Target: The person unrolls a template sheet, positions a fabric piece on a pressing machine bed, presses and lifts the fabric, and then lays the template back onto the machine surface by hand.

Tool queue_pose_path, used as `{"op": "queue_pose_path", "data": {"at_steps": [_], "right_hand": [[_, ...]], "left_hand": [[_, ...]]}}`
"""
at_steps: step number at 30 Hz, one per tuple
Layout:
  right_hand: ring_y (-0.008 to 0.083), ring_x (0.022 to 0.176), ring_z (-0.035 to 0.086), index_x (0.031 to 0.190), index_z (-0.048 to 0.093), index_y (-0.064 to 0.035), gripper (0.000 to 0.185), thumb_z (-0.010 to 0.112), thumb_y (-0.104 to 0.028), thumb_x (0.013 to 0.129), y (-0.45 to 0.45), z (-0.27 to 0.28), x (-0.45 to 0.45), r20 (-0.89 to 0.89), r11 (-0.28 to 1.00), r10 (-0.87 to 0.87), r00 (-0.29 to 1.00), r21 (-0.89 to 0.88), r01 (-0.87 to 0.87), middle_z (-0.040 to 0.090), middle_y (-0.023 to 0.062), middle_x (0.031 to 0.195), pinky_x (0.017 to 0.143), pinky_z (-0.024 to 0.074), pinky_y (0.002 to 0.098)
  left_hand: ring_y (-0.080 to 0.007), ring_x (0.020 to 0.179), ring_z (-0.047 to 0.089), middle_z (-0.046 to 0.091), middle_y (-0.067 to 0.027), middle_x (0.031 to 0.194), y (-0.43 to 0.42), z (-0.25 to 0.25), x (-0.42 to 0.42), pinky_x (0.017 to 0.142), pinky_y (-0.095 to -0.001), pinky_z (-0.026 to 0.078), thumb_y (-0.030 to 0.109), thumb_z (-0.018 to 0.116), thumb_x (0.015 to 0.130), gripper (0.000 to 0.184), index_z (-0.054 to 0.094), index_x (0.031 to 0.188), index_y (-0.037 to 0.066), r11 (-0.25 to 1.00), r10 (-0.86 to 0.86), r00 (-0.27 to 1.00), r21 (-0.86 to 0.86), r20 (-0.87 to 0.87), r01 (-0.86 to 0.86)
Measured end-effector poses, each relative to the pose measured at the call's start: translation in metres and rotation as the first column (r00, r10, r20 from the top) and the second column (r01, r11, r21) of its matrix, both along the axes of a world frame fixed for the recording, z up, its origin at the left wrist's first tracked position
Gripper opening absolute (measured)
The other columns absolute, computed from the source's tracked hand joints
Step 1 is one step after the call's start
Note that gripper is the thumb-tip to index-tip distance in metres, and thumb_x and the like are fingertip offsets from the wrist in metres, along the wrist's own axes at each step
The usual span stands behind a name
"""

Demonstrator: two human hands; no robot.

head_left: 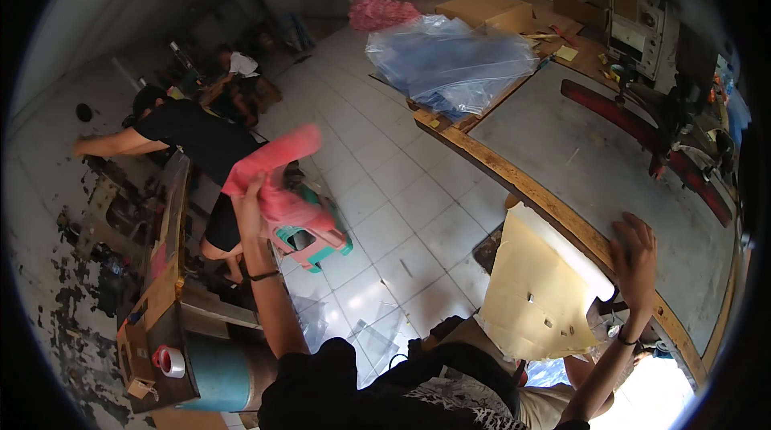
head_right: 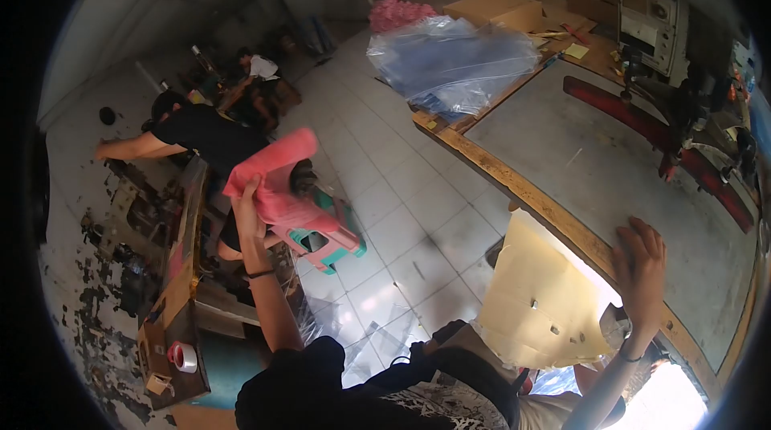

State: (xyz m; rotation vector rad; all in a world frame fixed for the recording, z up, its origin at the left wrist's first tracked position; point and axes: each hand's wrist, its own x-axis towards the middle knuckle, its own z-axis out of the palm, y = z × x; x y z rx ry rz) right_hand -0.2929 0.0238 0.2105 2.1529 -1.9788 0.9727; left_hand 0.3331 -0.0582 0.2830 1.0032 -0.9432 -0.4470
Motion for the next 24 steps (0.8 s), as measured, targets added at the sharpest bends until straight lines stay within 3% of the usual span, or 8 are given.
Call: {"op": "queue_pose_path", "data": {"at_steps": [1, 4, 7, 14, 17, 18, 21, 24], "right_hand": [[0.0360, 0.117, 0.055, 0.111, 0.065, -0.0006, 0.024, 0.063, -0.008, 0.087, 0.003, 0.001, -0.001, 0.002, 1.000, 0.000, 1.000, 0.002, 0.000, 0.061, 0.0165, 0.124, 0.101, 0.0417, 0.0434], [0.0344, 0.110, 0.060, 0.112, 0.064, 0.0013, 0.024, 0.062, -0.009, 0.090, 0.000, 0.007, -0.002, 0.283, 0.995, 0.011, 0.959, 0.091, -0.039, 0.063, 0.0181, 0.120, 0.098, 0.0442, 0.0410], [0.0352, 0.106, 0.062, 0.112, 0.064, 0.0028, 0.027, 0.064, -0.014, 0.090, 0.000, 0.031, 0.035, 0.394, 0.992, 0.125, 0.910, -0.059, -0.111, 0.064, 0.0191, 0.118, 0.094, 0.0458, 0.0395], [0.0325, 0.120, 0.055, 0.136, 0.049, 0.0018, 0.071, 0.074, -0.039, 0.084, -0.010, 0.068, 0.087, 0.521, 0.919, 0.391, 0.759, -0.267, -0.291, 0.056, 0.0224, 0.131, 0.103, 0.0423, 0.0381], [0.0337, 0.119, 0.056, 0.138, 0.047, 0.0016, 0.078, 0.074, -0.045, 0.083, -0.014, 0.057, 0.089, 0.511, 0.946, 0.315, 0.800, -0.237, -0.221, 0.056, 0.0248, 0.129, 0.104, 0.0419, 0.0391], [0.0262, 0.108, 0.061, 0.133, 0.052, 0.0015, 0.066, 0.074, -0.040, 0.087, -0.010, 0.063, 0.095, 0.629, 0.920, 0.391, 0.671, -0.287, -0.267, 0.062, 0.0204, 0.119, 0.098, 0.0461, 0.0355], [0.0134, 0.091, 0.062, 0.121, 0.059, 0.0020, 0.044, 0.071, -0.028, 0.091, -0.009, 0.058, 0.092, 0.811, 0.903, 0.390, 0.435, -0.246, -0.351, 0.067, 0.0092, 0.102, 0.085, 0.0500, 0.0283], [0.0037, 0.081, 0.057, 0.109, 0.063, 0.0003, 0.024, 0.068, -0.018, 0.095, 0.007, 0.078, 0.087, 0.900, 0.953, 0.250, 0.357, -0.165, -0.253, 0.066, -0.0007, 0.091, 0.074, 0.0489, 0.0218]], "left_hand": [[-0.0156, 0.099, 0.062, 0.064, -0.0085, 0.112, 0.002, 0.006, -0.029, 0.090, -0.0302, 0.049, 0.000, 0.073, 0.081, 0.045, 0.055, 0.122, -0.002, 0.995, -0.086, 0.996, -0.046, -0.011, 0.086], [-0.0185, 0.109, 0.059, 0.060, -0.0101, 0.122, 0.008, 0.008, -0.107, 0.099, -0.0322, 0.045, -0.004, 0.071, 0.081, 0.056, 0.048, 0.132, -0.003, 0.978, -0.185, 0.983, -0.100, 0.013, 0.185], [-0.0202, 0.115, 0.056, 0.059, -0.0111, 0.125, 0.012, 0.009, -0.181, 0.104, -0.0342, 0.041, -0.002, 0.071, 0.082, 0.058, 0.046, 0.134, -0.005, 0.944, -0.283, 0.958, -0.165, 0.044, 0.287], [-0.0218, 0.120, 0.052, 0.052, -0.0135, 0.132, 0.051, 0.009, -0.303, 0.105, -0.0365, 0.039, 0.001, 0.074, 0.080, 0.065, 0.042, 0.137, -0.007, 0.828, -0.548, 0.836, -0.165, -0.030, 0.536], [-0.0216, 0.120, 0.051, 0.053, -0.0129, 0.131, 0.063, 0.002, -0.320, 0.106, -0.0375, 0.038, 0.001, 0.073, 0.081, 0.065, 0.042, 0.137, -0.006, 0.729, -0.681, 0.731, -0.131, -0.042, 0.672], [-0.0216, 0.120, 0.051, 0.052, -0.0126, 0.131, 0.067, 0.001, -0.324, 0.106, -0.0382, 0.038, -0.001, 0.071, 0.081, 0.064, 0.041, 0.138, -0.004, 0.704, -0.707, 0.705, -0.150, -0.054, 0.695], [-0.0219, 0.121, 0.051, 0.052, -0.0128, 0.132, 0.075, -0.005, -0.329, 0.106, -0.0386, 0.038, -0.003, 0.070, 0.080, 0.065, 0.040, 0.138, -0.004, 0.700, -0.710, 0.700, -0.186, -0.076, 0.689], [-0.0218, 0.120, 0.051, 0.052, -0.0129, 0.132, 0.079, -0.001, -0.330, 0.106, -0.0386, 0.038, -0.006, 0.070, 0.079, 0.066, 0.040, 0.139, -0.004, 0.705, -0.700, 0.713, -0.208, -0.044, 0.678]]}}
